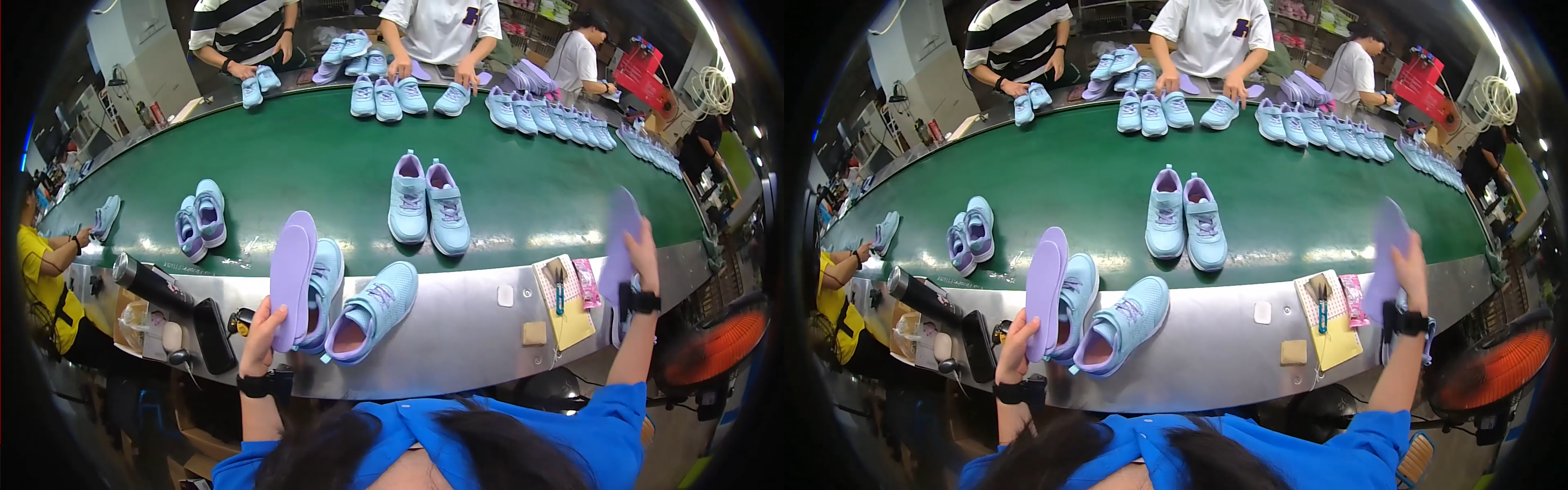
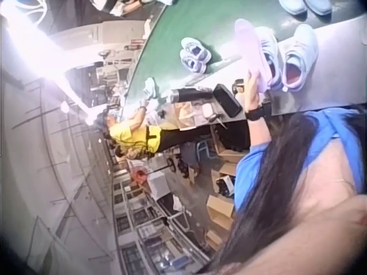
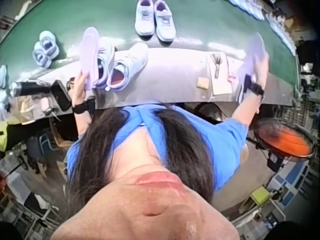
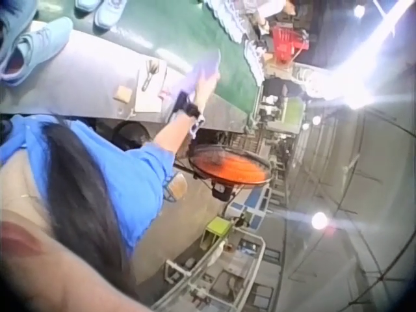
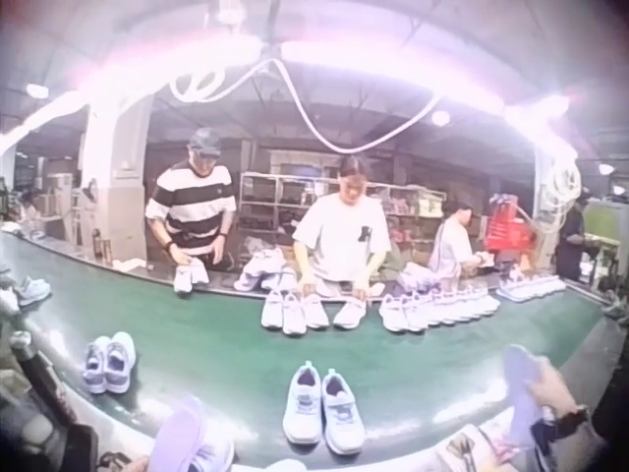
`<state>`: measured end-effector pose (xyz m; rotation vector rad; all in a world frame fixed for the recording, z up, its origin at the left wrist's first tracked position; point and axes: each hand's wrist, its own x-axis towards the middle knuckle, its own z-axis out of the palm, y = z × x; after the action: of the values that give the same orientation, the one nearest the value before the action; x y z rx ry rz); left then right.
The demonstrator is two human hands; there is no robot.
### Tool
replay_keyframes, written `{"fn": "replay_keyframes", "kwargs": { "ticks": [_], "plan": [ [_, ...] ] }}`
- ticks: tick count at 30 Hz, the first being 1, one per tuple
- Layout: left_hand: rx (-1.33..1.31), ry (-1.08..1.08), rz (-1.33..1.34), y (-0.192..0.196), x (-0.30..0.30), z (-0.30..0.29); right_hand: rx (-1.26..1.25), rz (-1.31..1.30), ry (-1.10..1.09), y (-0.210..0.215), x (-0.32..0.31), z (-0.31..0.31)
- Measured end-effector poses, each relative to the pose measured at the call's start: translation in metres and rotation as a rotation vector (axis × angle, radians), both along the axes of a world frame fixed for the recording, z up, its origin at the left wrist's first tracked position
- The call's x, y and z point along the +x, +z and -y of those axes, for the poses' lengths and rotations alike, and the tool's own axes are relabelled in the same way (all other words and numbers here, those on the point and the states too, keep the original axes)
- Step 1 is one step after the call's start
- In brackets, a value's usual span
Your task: Inserting insoles into light blue sneakers on an assembly line.
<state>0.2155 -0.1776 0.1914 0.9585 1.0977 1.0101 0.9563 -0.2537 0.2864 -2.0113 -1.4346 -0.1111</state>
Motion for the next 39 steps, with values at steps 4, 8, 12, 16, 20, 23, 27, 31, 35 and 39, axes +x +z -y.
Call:
{"fn": "replay_keyframes", "kwargs": {
  "ticks": [4,8,12,16,20,23,27,31,35,39],
  "plan": [
    [0.017,0.065,0.09,-0.016,-0.002,0.011,-0.323,-0.424,0.576,0.026,-0.188,-0.144],
    [-0.038,0.068,0.135,0.006,0.015,0.026,-0.752,-0.343,0.94,-0.002,-0.28,-0.257],
    [-0.011,-0.018,0.075,0.011,0.025,0.037,-1.065,-0.132,0.955,-0.044,-0.31,-0.322],
    [-0.117,-0.042,0.151,0.018,0.037,0.054,-0.953,0.024,0.819,-0.047,-0.314,-0.314],
    [-0.164,-0.079,0.223,0.021,0.039,0.058,-0.557,-0.033,0.773,-0.062,-0.285,-0.296],
    [-0.156,-0.111,0.225,0.028,0.039,0.06,-0.348,0.003,0.883,-0.063,-0.291,-0.289],
    [-0.144,-0.133,0.164,0.024,0.036,0.056,-0.364,0.068,0.943,-0.06,-0.311,-0.3],
    [-0.092,-0.136,0.112,0.02,0.038,0.066,-0.85,0.049,0.946,-0.059,-0.321,-0.313],
    [-0.13,-0.042,0.231,0.029,0.036,0.083,-0.986,-0.147,1.0,-0.058,-0.328,-0.331],
    [-0.042,0.088,0.274,0.04,0.042,0.075,-0.532,0.054,0.943,-0.063,-0.324,-0.304]
  ]
}}
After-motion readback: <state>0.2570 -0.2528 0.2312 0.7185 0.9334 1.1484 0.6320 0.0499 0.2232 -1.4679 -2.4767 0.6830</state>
